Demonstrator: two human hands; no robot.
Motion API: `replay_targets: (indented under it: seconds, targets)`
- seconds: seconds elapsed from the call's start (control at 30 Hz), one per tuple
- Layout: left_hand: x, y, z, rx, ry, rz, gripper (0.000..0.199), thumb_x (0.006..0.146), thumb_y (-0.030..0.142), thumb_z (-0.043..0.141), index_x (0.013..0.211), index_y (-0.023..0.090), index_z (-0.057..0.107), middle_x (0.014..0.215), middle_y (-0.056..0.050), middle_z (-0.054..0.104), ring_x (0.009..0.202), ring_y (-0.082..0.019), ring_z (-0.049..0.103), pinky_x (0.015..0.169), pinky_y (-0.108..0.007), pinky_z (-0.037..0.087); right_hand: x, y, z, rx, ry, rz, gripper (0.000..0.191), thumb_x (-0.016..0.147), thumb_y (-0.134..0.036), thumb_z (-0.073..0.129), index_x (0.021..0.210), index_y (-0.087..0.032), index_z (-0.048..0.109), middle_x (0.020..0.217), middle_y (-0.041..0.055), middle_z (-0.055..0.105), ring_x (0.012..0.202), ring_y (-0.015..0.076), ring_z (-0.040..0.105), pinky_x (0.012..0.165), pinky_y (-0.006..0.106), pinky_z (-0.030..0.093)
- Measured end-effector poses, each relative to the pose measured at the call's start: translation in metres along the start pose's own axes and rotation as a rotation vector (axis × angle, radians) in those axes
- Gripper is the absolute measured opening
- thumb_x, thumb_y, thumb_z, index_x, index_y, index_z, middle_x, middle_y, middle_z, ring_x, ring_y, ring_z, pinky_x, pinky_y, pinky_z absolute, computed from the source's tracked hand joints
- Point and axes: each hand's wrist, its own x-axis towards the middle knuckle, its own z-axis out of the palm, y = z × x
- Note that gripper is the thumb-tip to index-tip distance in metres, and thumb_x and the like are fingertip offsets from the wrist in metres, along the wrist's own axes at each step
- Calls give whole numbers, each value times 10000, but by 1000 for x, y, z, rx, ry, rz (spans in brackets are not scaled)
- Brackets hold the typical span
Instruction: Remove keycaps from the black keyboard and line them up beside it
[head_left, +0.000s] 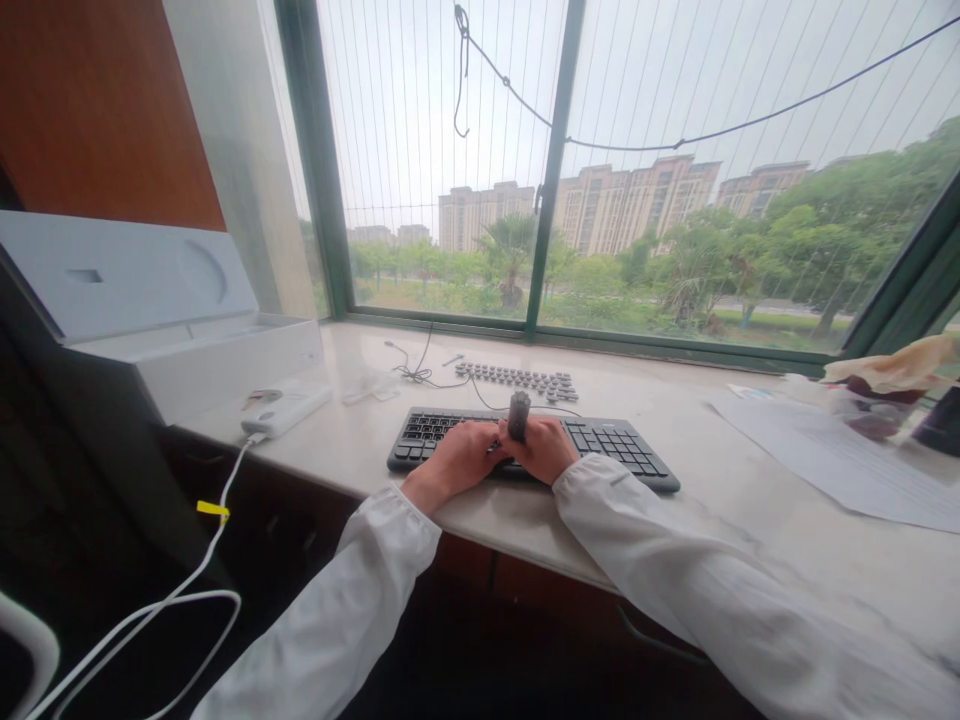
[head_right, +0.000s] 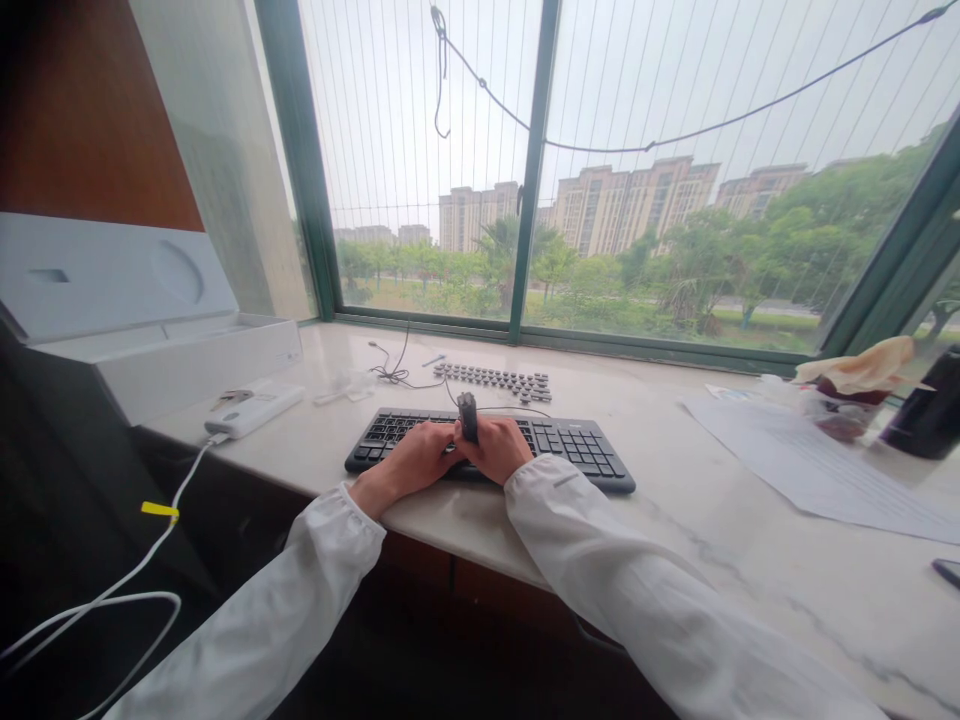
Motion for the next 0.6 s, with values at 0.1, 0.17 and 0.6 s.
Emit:
replay_targets:
  seconds: [0.1,0.17,0.6]
  targets:
    - [0,1,-1,3,-8,-11,260,910,328,470,901,173,678,912,-75,722,852,-220,671,737,-274,475,-1,1,1,-2,12,-18,339,907,-352,415,690,-164,594,570,25,614,515,117,537,557,219,344]
    - [0,2,-1,4,-13,-25,272,913,330,461,893,171,681,900,-78,721,842,-217,671,731,-272,475,-1,1,1,-7,7,-25,335,908,-351,413,698,-165,597,572,25,615,516,117,537,557,220,346]
    - [1,0,1,41,-10,-31,280,911,344,466,860,172,682,862,-82,720,788,-217,674,706,-272,474,-2,0,1,-19,-1,-29,294,885,-324,446,697,-163,605,556,17,604,502,111,517,556,223,338]
